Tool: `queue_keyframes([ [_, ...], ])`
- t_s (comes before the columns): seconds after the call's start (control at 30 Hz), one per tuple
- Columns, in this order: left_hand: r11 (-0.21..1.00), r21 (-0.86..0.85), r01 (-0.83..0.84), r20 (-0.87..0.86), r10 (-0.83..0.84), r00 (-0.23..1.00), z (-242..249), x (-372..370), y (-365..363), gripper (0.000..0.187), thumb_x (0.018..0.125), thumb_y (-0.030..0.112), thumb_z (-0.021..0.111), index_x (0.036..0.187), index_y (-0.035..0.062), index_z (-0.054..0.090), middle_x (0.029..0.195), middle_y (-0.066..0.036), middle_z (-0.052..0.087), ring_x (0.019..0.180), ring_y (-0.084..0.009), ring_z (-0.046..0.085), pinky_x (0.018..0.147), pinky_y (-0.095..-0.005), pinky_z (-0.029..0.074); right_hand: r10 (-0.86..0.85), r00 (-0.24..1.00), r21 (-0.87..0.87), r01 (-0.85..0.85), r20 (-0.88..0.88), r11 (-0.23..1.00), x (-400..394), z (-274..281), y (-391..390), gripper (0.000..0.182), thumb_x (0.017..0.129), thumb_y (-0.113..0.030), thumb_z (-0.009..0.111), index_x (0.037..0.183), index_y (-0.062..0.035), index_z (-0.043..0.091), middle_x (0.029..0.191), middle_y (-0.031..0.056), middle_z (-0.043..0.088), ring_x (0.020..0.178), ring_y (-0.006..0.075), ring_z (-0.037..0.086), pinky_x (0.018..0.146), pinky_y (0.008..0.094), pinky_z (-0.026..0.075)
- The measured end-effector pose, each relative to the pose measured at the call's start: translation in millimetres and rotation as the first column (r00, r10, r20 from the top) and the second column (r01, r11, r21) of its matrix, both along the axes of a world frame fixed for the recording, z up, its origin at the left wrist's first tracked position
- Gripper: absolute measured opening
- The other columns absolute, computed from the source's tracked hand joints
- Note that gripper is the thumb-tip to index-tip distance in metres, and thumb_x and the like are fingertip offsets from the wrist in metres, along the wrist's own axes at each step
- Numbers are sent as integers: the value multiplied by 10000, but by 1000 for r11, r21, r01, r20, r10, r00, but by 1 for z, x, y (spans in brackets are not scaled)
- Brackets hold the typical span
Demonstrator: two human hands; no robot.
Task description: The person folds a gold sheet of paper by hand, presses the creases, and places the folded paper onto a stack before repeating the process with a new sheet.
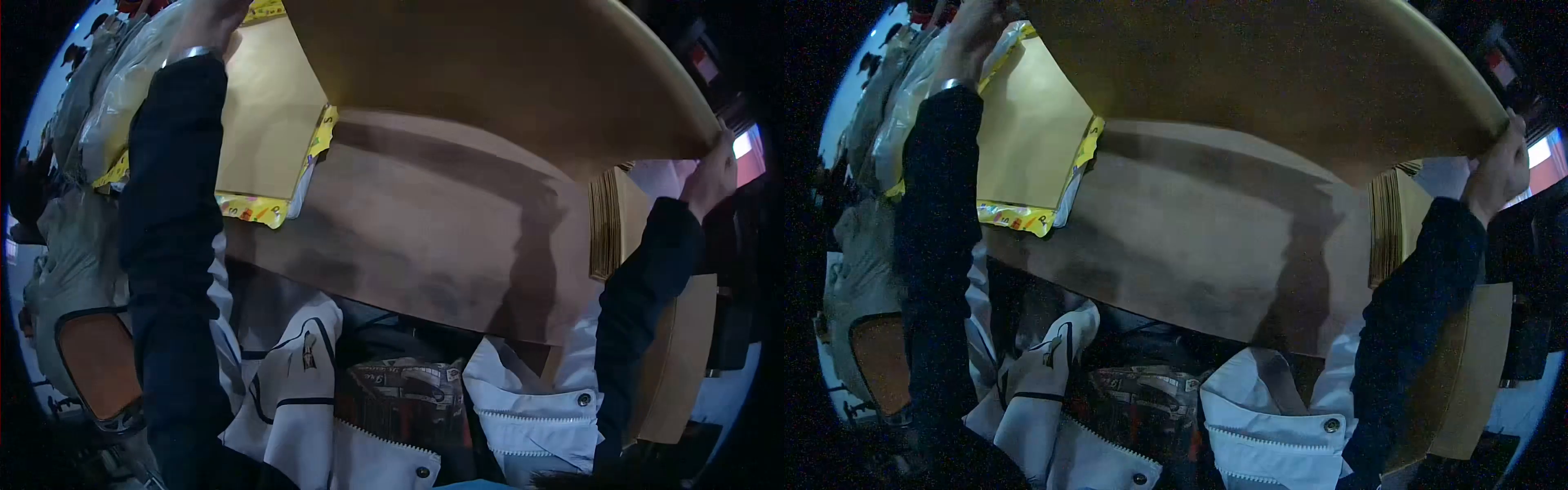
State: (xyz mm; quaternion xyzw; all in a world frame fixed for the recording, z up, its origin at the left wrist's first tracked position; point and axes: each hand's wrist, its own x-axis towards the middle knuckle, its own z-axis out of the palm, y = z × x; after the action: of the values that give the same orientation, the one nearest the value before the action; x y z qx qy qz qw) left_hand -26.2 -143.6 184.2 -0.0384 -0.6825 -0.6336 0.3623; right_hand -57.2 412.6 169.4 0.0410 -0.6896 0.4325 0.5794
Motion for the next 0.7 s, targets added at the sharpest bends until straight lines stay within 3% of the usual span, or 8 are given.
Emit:
queue_keyframes([
  [0.13, 980, 3, 197, 267, -191, 945, -64, 50, -18, 199, 921, 234, 593, 985, 47, 613, 874, -11, 596, 782, -90, 550, 699, -224, 445, 38, 998, -53, -36, 48, 998, 83, -60, -19, 442, 991, -346, 427, 1190, 19, 579, 1167, 149, 594, 1056, 214, 573, 932, 348, 432],
  [0.17, 956, 177, 233, 272, -275, 922, -82, 80, 6, 170, 904, 224, 619, 933, 57, 619, 792, 15, 575, 696, -66, 523, 610, -192, 422, 87, 992, -85, -80, 89, 993, 99, -84, -14, 447, 996, -340, 415, 1214, 23, 560, 1198, 149, 581, 1070, 213, 564, 941, 346, 424],
  [0.23, 947, 128, 295, 468, -319, 824, -140, 99, -25, 173, 882, 239, 645, 900, 68, 621, 726, 32, 543, 624, -50, 466, 542, -178, 359, -19, 974, 65, 4, 226, 998, 125, -137, 3, 449, 1008, -318, 380, 1231, 40, 535, 1228, 142, 565, 1091, 211, 543, 953, 342, 407],
  [0.37, 955, 202, 217, 782, -291, 552, -188, 136, 3, 140, 862, 182, 648, 837, 48, 618, 718, 24, 544, 604, -54, 454, 537, -185, 353, 84, 867, 19, -107, 490, 994, 154, -216, 14, 321, 987, -200, 426, 990, 75, 594, 1165, 125, 589, 1033, 202, 547, 914, 320, 412],
  [0.47, 884, 381, 272, 739, -468, 485, -227, 161, 3, 110, 865, 144, 632, 859, 35, 640, 718, 20, 559, 588, -56, 443, 533, -195, 356, 57, 721, 14, -92, 691, 996, 178, -262, 28, 233, 951, -128, 473, 877, 57, 595, 1112, 123, 602, 986, 212, 562, 893, 324, 424],
  [0.6, 860, 336, 385, 816, -470, 338, -213, 177, 7, 100, 856, 123, 648, 845, 27, 624, 690, 16, 550, 614, -55, 480, 541, -198, 363, 11, 630, 64, -96, 777, 993, 198, -285, 37, 224, 929, -162, 520, 892, 37, 613, 1053, 118, 619, 979, 252, 564, 888, 328, 424],
  [0.63, 870, 192, 453, 881, -356, 310, -212, 178, 9, 112, 861, 131, 648, 829, 28, 618, 681, 23, 544, 622, -50, 485, 548, -196, 369, 3, 631, 66, -87, 776, 994, 200, -284, 40, 224, 929, -162, 520, 892, 37, 613, 1053, 118, 619, 979, 252, 564, 888, 328, 424],
  [0.7, 869, 96, 485, 913, -271, 305, -231, 181, -3, 167, 876, 170, 642, 795, 30, 604, 663, 48, 523, 627, -40, 481, 567, -191, 379, -96, 600, 261, -193, 794, 946, 205, -283, 44, 236, 919, -195, 542, 896, 26, 620, 1028, 126, 614, 961, 269, 561, 878, 347, 424],
])
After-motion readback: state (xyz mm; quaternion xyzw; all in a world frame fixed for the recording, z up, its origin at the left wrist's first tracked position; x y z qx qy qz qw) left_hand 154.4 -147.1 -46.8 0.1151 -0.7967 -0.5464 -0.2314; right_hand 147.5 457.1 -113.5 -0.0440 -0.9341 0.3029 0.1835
